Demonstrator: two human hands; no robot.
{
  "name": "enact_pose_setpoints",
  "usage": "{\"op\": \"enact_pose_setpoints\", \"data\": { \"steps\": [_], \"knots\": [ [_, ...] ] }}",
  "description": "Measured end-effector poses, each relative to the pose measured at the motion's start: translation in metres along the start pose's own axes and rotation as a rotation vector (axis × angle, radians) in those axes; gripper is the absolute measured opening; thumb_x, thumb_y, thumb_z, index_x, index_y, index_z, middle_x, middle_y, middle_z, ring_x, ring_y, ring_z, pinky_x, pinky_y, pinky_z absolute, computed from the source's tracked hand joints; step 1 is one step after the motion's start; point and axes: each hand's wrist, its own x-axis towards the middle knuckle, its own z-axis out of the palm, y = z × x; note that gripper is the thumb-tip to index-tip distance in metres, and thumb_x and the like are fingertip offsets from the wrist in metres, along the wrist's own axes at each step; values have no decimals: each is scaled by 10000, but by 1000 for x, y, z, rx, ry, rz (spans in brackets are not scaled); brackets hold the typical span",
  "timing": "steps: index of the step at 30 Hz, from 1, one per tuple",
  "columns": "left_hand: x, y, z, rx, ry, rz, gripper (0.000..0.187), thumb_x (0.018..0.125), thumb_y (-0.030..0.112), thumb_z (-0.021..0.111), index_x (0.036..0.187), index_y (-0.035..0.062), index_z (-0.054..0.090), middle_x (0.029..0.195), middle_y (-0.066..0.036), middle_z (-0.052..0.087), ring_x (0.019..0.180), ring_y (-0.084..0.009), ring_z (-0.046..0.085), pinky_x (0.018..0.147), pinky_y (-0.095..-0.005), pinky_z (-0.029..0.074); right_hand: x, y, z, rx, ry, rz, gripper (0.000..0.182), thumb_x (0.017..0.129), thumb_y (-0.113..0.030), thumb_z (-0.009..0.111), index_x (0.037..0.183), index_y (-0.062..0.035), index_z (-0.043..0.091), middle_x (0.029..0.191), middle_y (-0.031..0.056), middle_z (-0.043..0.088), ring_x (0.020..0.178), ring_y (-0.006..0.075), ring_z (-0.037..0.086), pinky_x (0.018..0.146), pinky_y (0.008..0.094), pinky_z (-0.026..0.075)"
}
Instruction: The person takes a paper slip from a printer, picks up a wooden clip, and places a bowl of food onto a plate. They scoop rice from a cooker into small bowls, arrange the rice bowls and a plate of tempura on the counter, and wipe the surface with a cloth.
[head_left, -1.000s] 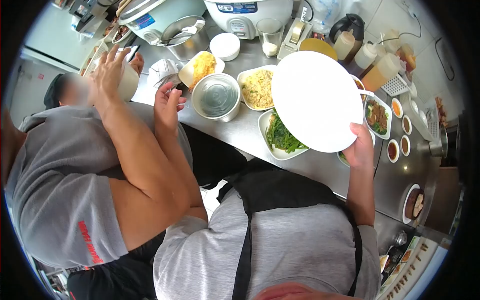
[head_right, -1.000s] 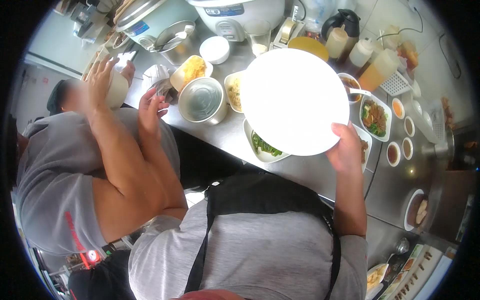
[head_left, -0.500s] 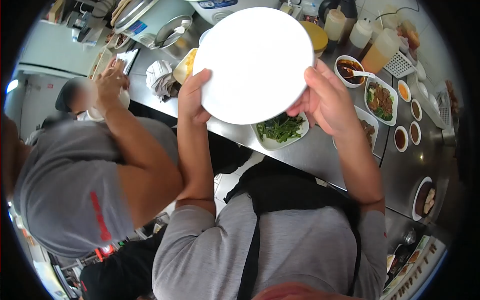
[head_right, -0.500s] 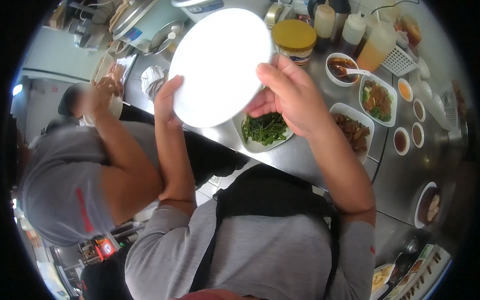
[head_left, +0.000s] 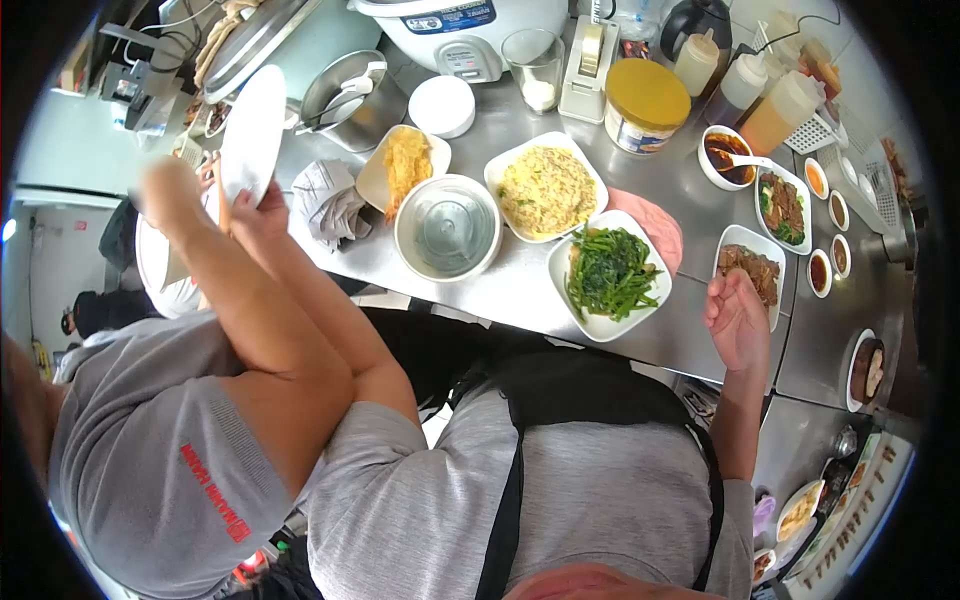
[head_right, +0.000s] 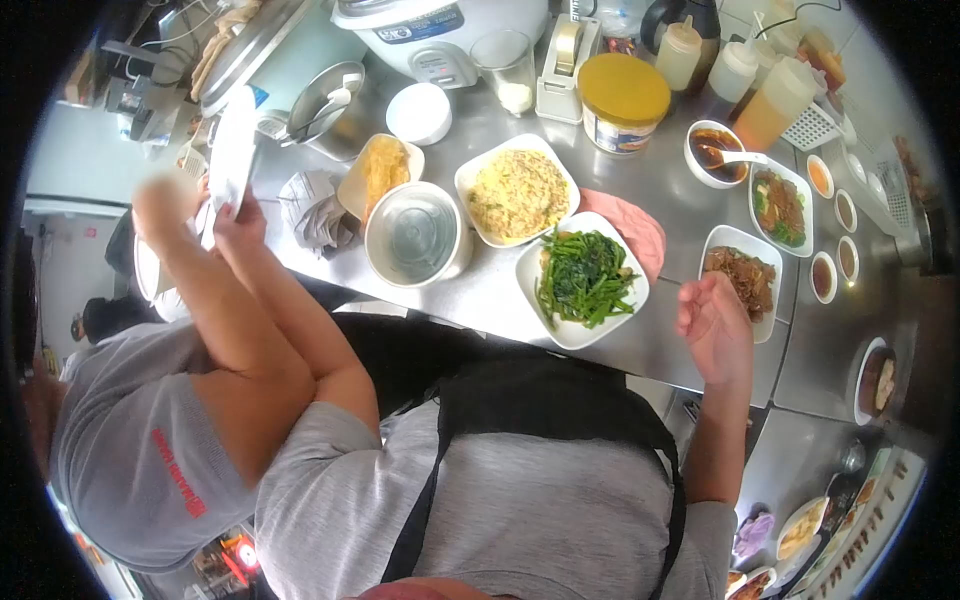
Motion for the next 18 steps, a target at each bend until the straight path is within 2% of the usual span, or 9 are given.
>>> {"op": "enact_pose_setpoints", "data": {
  "steps": [4,6,9,13,18],
  "knots": [
    [92,26,-88,43,140,43,318,810,249,434,947,-28,510,892,-155,570,732,-255,589,606,-355,523,-14,12,16,-45,156,-75,157,821,-236,439,877,-89,443,821,65,518,640,136,477,557,240,395],
    [111,17,-109,50,311,69,317,850,207,337,938,-55,492,861,-168,565,743,-285,579,631,-360,526,-19,13,31,-55,207,-101,138,820,-227,442,877,-102,449,820,55,520,644,130,478,572,234,386],
    [134,0,-142,156,498,25,310,850,206,338,950,-44,493,881,-167,558,765,-284,571,648,-362,516,-28,17,43,-121,324,-97,131,822,-231,441,870,-111,456,816,45,524,643,124,481,567,233,379],
    [147,-25,-148,308,545,-12,303,851,205,338,966,-28,494,909,-166,549,794,-283,559,670,-364,504,-33,20,66,-179,436,-77,124,817,-228,470,866,-113,470,793,34,549,633,109,506,564,223,407],
    [150,-53,-105,624,442,40,296,852,203,339,986,-9,496,943,-164,537,830,-281,545,698,-367,488,-35,31,73,-279,493,-41,174,808,-271,508,867,-108,487,815,40,563,637,101,528,557,222,436]
  ]
}}
